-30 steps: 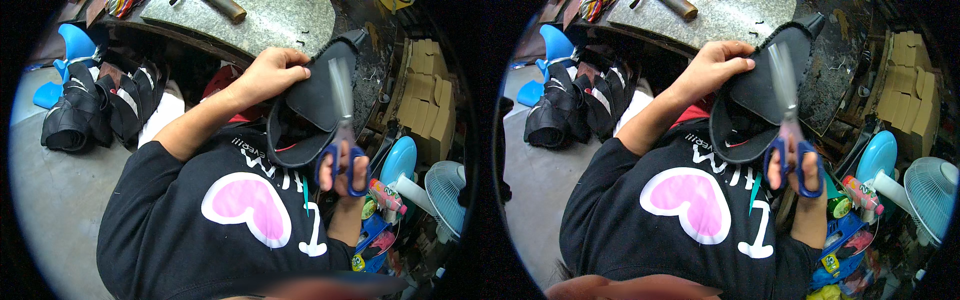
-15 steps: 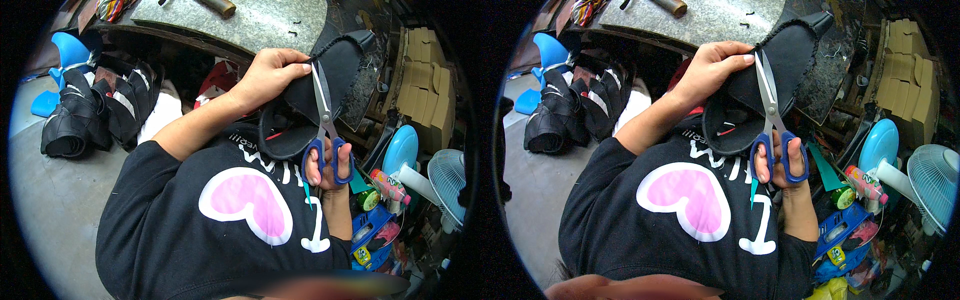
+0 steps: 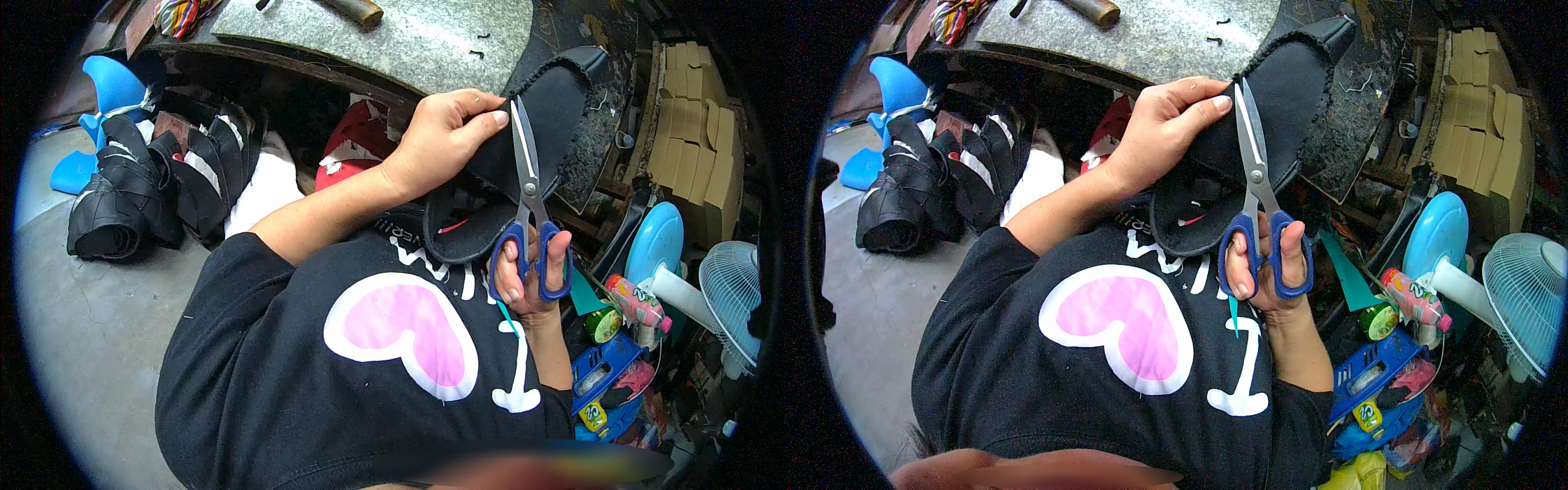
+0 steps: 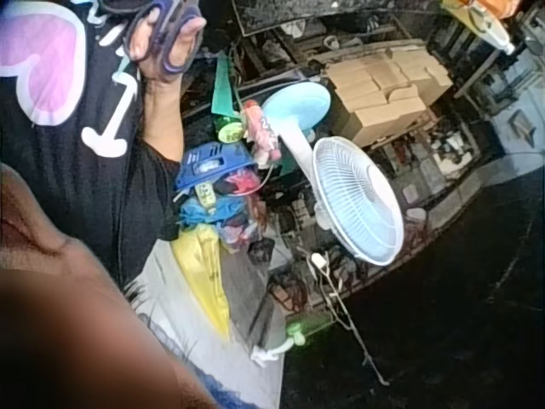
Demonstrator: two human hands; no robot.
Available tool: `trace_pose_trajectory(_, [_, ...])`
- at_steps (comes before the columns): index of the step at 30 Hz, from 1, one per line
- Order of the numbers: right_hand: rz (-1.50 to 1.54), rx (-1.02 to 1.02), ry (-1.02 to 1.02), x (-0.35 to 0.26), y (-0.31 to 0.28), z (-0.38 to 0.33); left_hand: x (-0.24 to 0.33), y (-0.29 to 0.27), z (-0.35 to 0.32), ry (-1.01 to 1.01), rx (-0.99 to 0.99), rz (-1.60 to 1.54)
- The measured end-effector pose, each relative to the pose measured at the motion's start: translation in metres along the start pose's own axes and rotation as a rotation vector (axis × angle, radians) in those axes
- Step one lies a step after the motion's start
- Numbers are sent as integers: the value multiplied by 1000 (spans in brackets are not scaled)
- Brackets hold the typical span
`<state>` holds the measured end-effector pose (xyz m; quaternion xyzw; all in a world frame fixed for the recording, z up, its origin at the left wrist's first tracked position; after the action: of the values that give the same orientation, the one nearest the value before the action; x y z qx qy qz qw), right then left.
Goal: The person holds a black shoe in the left hand and uses scissors in the right hand to trim excess material along the shoe's edge. The person repeatedly repositions the shoe and snips small sections of the material.
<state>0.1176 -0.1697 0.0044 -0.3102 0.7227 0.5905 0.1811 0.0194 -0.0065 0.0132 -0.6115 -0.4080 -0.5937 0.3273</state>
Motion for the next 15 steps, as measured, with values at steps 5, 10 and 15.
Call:
trace_pose_trajectory(5, [-52, 100, 16, 6, 0, 0, -4, 1, -1, 8, 3, 55])
trace_pose_trajectory(10, [-100, 88, 1, 4, -2, 1, -6, 2, 1, -29, -5, -4])
trace_pose_trajectory(15, [-83, 41, -14, -2, -9, 0, -12, 1, 7, -215, -134, -239])
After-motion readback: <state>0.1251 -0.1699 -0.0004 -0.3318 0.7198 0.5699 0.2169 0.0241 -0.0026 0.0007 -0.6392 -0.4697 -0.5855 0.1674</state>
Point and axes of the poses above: each hand's wrist, its own z-axis towards the middle knuckle, its own y-axis out of the palm, x = y × z, the point moved 7 cm from there along z, towards the middle knuckle, and after that the axes turned 10 degrees about -y, right-handed, at the moved point
